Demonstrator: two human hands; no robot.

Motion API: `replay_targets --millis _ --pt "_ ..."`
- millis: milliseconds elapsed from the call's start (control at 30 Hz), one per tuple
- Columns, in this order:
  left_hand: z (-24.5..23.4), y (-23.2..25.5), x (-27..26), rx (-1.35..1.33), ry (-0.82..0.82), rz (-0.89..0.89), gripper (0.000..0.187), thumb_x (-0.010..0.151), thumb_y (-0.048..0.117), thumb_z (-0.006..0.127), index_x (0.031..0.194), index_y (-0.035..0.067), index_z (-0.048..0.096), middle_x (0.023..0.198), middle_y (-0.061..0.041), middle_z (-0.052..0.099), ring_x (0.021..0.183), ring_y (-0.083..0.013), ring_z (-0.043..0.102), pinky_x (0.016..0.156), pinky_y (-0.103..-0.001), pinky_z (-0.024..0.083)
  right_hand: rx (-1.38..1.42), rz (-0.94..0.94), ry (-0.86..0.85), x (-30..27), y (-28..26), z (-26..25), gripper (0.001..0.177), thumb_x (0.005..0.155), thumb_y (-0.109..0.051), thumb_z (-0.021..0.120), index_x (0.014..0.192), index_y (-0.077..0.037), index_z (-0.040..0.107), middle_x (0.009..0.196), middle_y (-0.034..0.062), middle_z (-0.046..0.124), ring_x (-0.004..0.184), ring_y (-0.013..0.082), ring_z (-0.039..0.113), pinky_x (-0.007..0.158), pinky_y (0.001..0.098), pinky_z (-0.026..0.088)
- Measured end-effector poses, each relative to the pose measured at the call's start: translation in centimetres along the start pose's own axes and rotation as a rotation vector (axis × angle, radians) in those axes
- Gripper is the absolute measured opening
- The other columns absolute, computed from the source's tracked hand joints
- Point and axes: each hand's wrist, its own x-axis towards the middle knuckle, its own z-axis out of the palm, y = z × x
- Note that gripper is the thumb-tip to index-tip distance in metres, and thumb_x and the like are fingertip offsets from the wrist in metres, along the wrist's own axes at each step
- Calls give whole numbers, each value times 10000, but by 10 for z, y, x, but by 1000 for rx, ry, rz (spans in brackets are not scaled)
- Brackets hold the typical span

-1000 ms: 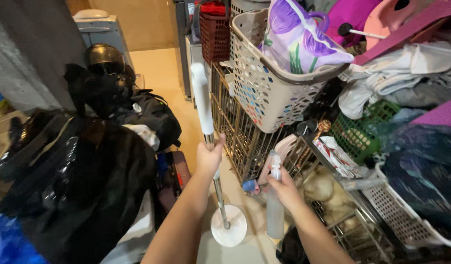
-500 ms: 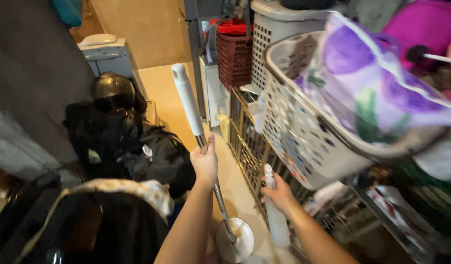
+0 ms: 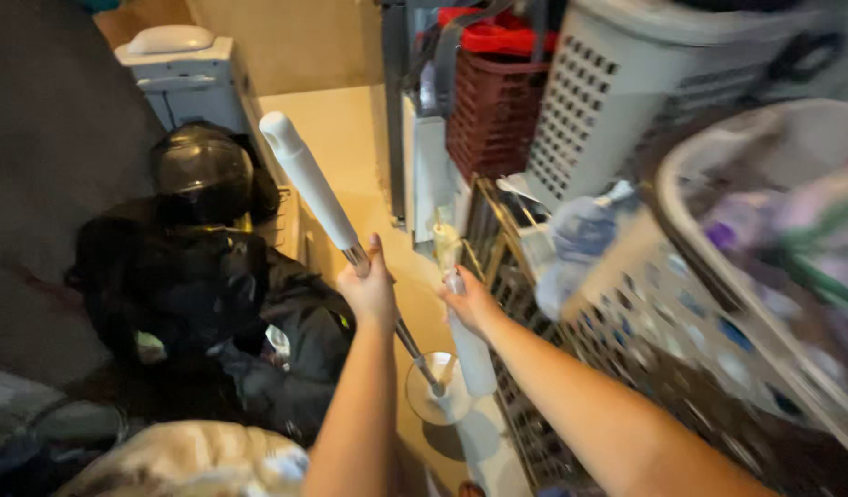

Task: The person organizes items in a cluttered room, moving laundry baskets and bags. They then use a spray bottle and a spin mop to clean the tiled floor, repeatedly spraying and mopping the same area.

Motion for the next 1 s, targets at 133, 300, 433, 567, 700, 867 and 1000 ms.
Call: replay_targets --millis 133,300,433,567,700,867,1000 --pt "31 -16 66 99 126 20 543 945 408 707 540 82 546 459 -5 511 407 -95 482 418 -298 380 251 268 -87 113 -17 39 513 936 -345 672 1376 -107 559 1006 58 652 750 181 617 554 380 606" --pt "43 -47 154 -144 162 41 537 968 347 727 574 95 462 493 16 449 426 -87 384 422 -300 296 277 267 -162 227 8 74 477 936 -328 695 1311 -61 571 948 112 605 724 221 607 583 414 639" --pt "42 -76 227 -157 171 12 510 965 329 725 582 135 450 493 22 462 418 -83 402 425 -285 318 216 238 -172 297 49 91 475 917 -285 736 1315 -79 580 1096 91 662 865 172 656 629 411 657" --pt "46 -90 295 -85 158 7 550 955 336 739 576 162 381 490 25 439 418 -79 426 422 -275 343 387 287 -189 352 74 93 480 896 -193 716 1331 -61 564 1213 93 673 957 138 696 618 414 648" --pt "59 -99 362 -59 109 54 564 969 349 729 565 158 384 493 23 444 419 -77 429 420 -274 341 353 234 -162 394 100 91 466 889 -116 696 1330 -66 554 1229 79 676 760 220 694 624 362 612" --pt "77 -107 427 7 99 40 517 960 361 710 596 163 402 492 34 428 406 -78 436 404 -270 344 411 331 -205 462 131 110 387 918 -106 711 1282 -54 591 1033 132 646 682 227 639 581 358 546" --pt "89 -125 478 150 98 18 512 978 376 682 596 155 421 499 44 442 423 -68 424 410 -272 328 392 217 -221 528 153 141 365 893 -174 727 1225 -82 604 1047 8 683 794 111 667 636 348 603"
